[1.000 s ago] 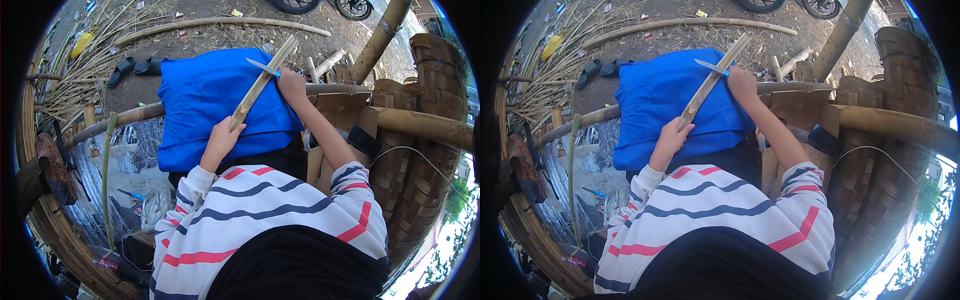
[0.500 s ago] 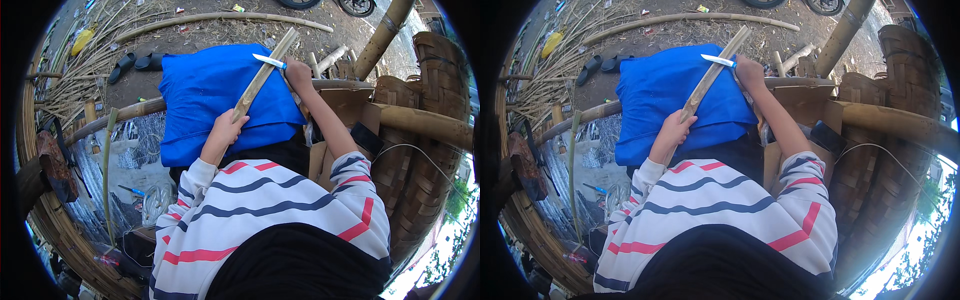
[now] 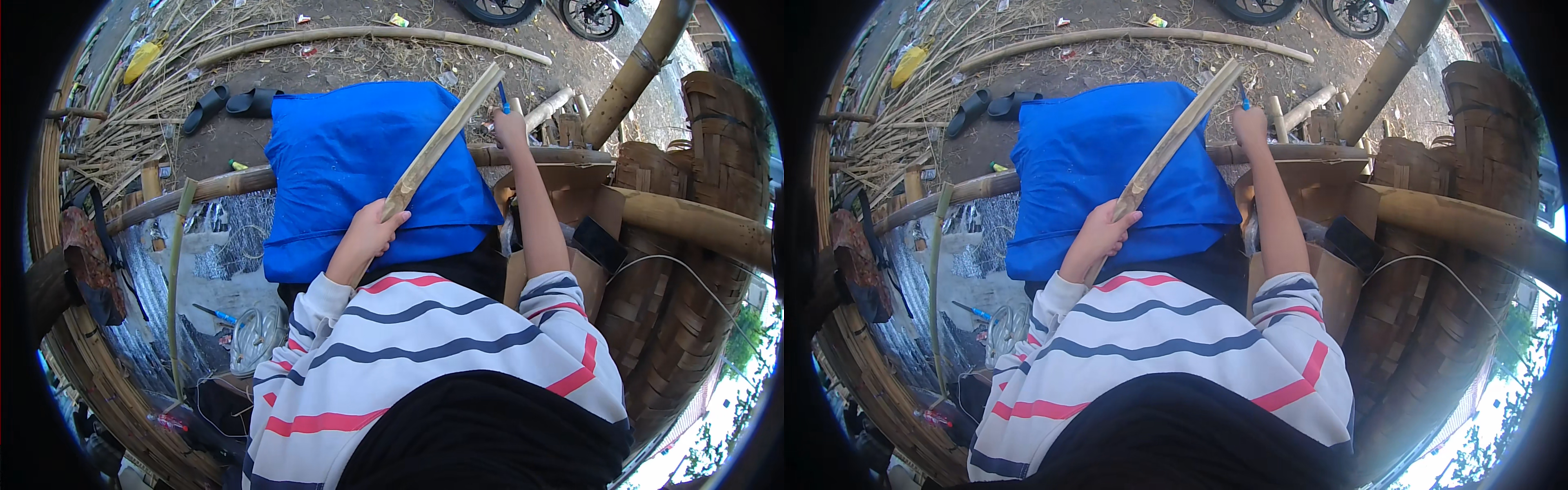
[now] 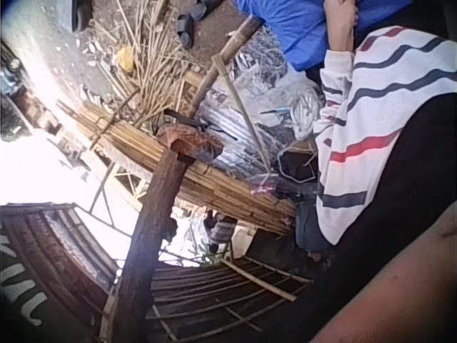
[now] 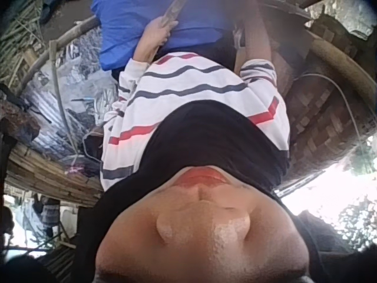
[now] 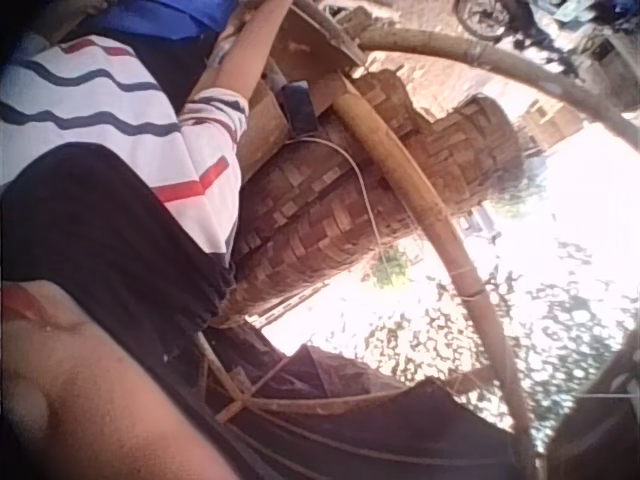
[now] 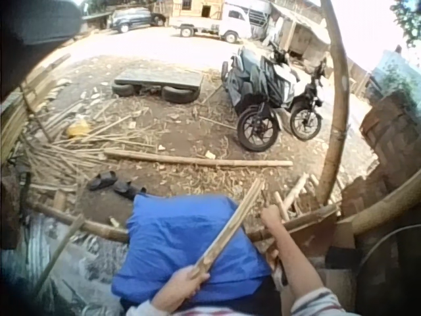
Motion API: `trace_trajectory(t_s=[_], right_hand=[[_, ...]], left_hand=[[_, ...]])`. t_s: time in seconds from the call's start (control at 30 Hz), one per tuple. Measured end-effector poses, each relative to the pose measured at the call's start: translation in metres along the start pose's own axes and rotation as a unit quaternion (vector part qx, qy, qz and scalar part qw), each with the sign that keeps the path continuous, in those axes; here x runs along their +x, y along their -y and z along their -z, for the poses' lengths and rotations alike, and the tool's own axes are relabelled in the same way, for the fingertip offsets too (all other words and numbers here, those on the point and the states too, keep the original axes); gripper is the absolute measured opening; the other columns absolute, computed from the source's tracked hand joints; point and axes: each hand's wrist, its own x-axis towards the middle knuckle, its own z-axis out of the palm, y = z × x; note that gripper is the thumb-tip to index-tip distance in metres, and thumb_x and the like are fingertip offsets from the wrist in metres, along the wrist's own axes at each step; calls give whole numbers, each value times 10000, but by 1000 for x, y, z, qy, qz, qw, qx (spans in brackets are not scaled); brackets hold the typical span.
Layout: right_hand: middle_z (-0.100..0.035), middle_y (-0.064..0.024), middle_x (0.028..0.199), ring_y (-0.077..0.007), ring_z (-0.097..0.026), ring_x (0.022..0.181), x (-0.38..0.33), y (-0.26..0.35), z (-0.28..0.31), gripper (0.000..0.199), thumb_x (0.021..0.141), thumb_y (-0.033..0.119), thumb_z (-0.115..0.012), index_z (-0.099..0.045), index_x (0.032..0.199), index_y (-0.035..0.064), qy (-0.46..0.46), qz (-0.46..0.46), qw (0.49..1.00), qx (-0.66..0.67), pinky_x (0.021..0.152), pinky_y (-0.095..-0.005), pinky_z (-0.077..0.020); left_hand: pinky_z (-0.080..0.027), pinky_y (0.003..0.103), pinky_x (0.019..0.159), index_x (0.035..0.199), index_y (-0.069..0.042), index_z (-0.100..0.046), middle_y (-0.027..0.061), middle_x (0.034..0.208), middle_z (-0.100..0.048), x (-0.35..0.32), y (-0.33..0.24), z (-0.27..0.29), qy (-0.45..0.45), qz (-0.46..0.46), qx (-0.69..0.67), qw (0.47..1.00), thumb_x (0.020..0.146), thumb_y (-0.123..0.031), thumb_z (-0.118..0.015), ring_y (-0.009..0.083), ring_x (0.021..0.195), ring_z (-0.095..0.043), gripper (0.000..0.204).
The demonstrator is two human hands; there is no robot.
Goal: The person holds a long bamboo stick and uses a knife to shave its surface, repeatedly scraping along the length of the stick. The person rotates the stick and continues shaving different sections while working over a blue cloth.
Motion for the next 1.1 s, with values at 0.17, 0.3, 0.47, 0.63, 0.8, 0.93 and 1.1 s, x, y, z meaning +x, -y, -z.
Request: trace_trajectory(t_s=[0.17,0.3,0.47,0.63,0.8,0.93,1.1], right_hand=[[-641,-216,696,-390,-622,641,-21,14,17,354,889,298,-535,-634,798,-30,-17,34,997,62,624,-472,-458],[-638,-226,752,-412,-627,724,-47,29,20,303,917,282,-495,-624,834,21,-81,267,943,-179,660,-506,-477],[-653,-211,792,-406,-641,758,-25,31,14,250,915,211,-465,-635,835,46,-129,300,915,-238,700,-513,-494],[-667,-212,808,-392,-665,784,-21,45,-9,245,888,150,-440,-665,892,56,-135,271,923,-237,708,-493,-516],[-680,-195,819,-386,-676,781,-13,49,-21,256,888,142,-443,-676,869,38,-147,239,926,-254,701,-485,-532],[-686,-198,843,-360,-687,810,-13,67,-24,258,882,137,-455,-681,838,21,-132,213,927,-281,694,-460,-547],[-685,-210,858,-370,-684,838,-8,72,-24,266,877,136,-453,-688,841,17,-129,193,935,-269,710,-462,-550]], left_hand=[[-294,201,366,1127,-90,-551,-30,595,-421,-1,1,4,5,1,-18,1000,914,-227,-629,39,419,-357,265],[-292,201,365,1120,-90,-550,-29,592,-420,1,0,2,6,-4,-17,1000,913,-224,-629,40,415,-355,259],[-305,203,376,1108,-89,-550,-23,609,-430,1,-2,2,3,-5,-19,1000,912,-222,-628,41,434,-367,249],[-342,230,387,1064,-54,-567,-4,613,-464,4,-4,3,-27,-29,-11,999,907,-223,-627,68,447,-412,238],[-358,234,395,1036,-53,-560,4,622,-476,5,-2,5,-27,-45,11,999,912,-217,-617,75,456,-432,213],[-368,235,398,1021,-50,-550,6,622,-476,8,0,8,-27,-43,-2,999,915,-217,-614,75,454,-433,208],[-367,228,397,1027,-57,-550,1,618,-469,10,1,8,-20,-39,-6,999,916,-215,-614,70,451,-428,204]])
